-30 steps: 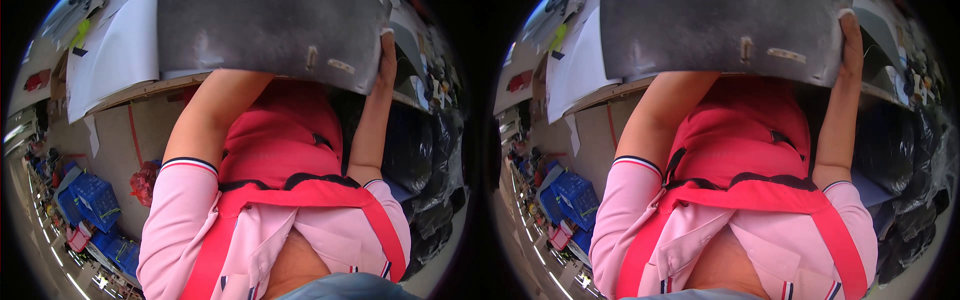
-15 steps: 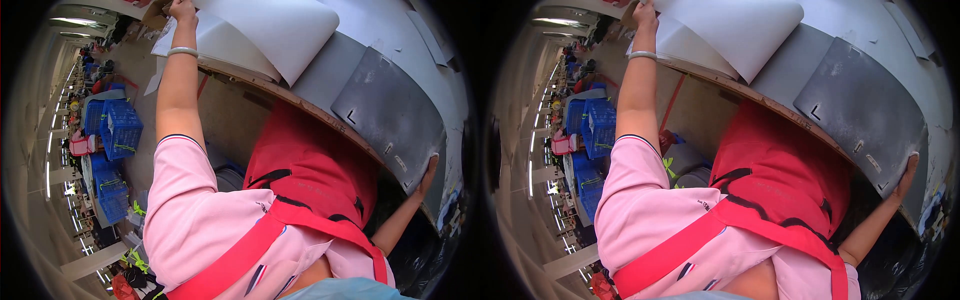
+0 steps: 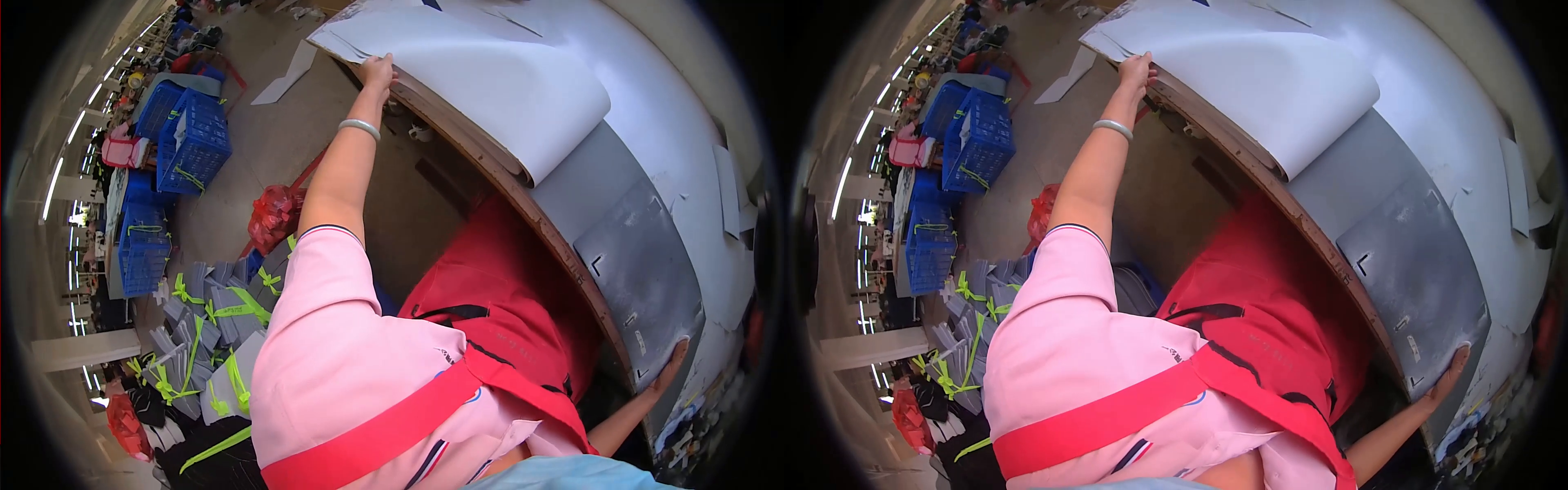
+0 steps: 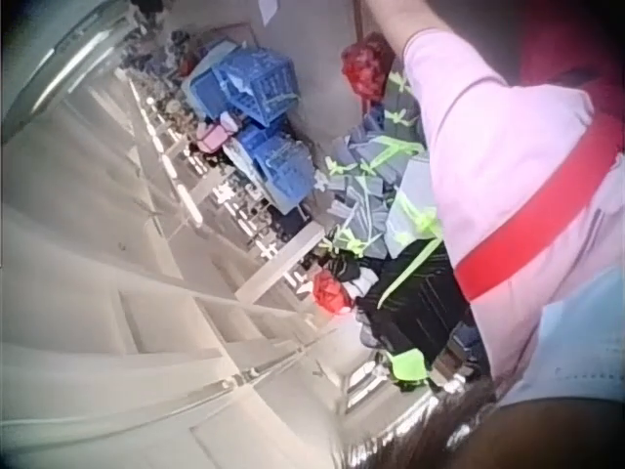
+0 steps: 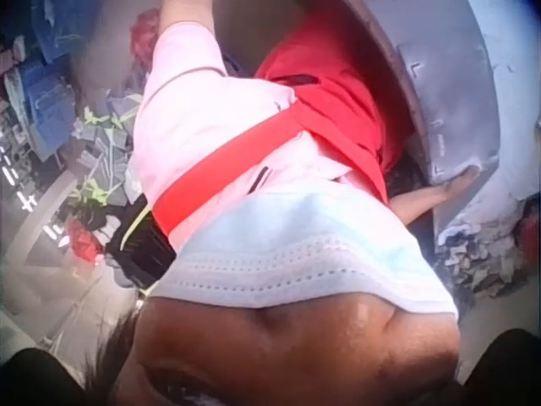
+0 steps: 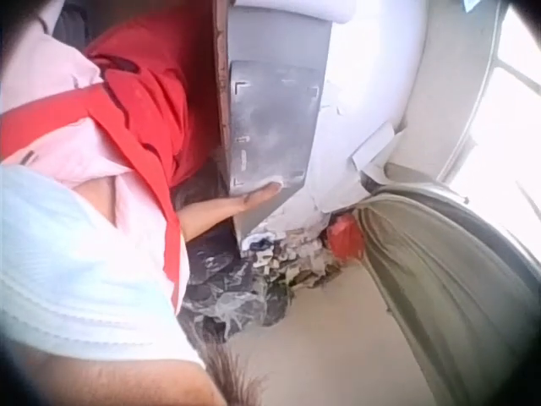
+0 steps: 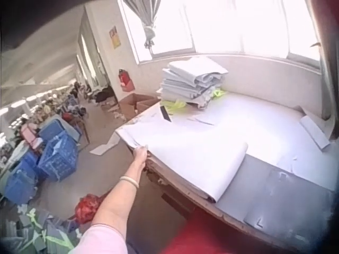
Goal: The recorder is preparing and organizing large sheets of white paper and using a grey template board to press or mark them.
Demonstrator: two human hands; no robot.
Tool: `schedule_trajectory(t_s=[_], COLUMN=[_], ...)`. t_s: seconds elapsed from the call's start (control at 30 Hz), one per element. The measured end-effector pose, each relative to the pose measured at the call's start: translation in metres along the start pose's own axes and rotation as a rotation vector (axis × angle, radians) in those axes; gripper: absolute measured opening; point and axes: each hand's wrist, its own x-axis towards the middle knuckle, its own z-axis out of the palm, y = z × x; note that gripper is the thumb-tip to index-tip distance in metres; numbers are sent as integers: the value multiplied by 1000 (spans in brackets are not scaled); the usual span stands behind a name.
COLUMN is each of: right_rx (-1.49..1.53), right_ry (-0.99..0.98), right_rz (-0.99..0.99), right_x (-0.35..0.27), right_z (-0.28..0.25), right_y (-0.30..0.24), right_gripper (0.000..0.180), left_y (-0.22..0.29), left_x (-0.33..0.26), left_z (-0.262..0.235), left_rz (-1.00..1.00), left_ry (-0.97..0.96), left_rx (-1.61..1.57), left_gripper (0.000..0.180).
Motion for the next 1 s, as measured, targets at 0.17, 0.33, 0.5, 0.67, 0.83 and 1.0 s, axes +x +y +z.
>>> schedule_trajectory(t_s=[0.17,0.33,0.5,0.67,0.83,1.0], right_rx=[-223,-272,-379,-346,-342,-303], right_ry=[9,-34,-59,-146,-133,-120], right_rz=[-65,44,53,-5,-29,-98], right_x=[3,7,30,61,37,12], right_z=[-1,-6,-30,-27,-37,6], right_y=[-9,-6,13,17,24,-12], right_gripper=[55,67,81,71,56,39], left_y=[-25,-99,-120,-188,-206,-215], left_x=[-82,-250,-363,-365,-344,-335], left_z=[-12,12,54,108,139,140], left_rz=[262,-227,-293,506,450,-96], left_ry=[10,-455,-911,-1086,-1142,-1131], left_rx=[-371,-552,-81,176,398,78], left_gripper=[45,21,18,21,20,17])
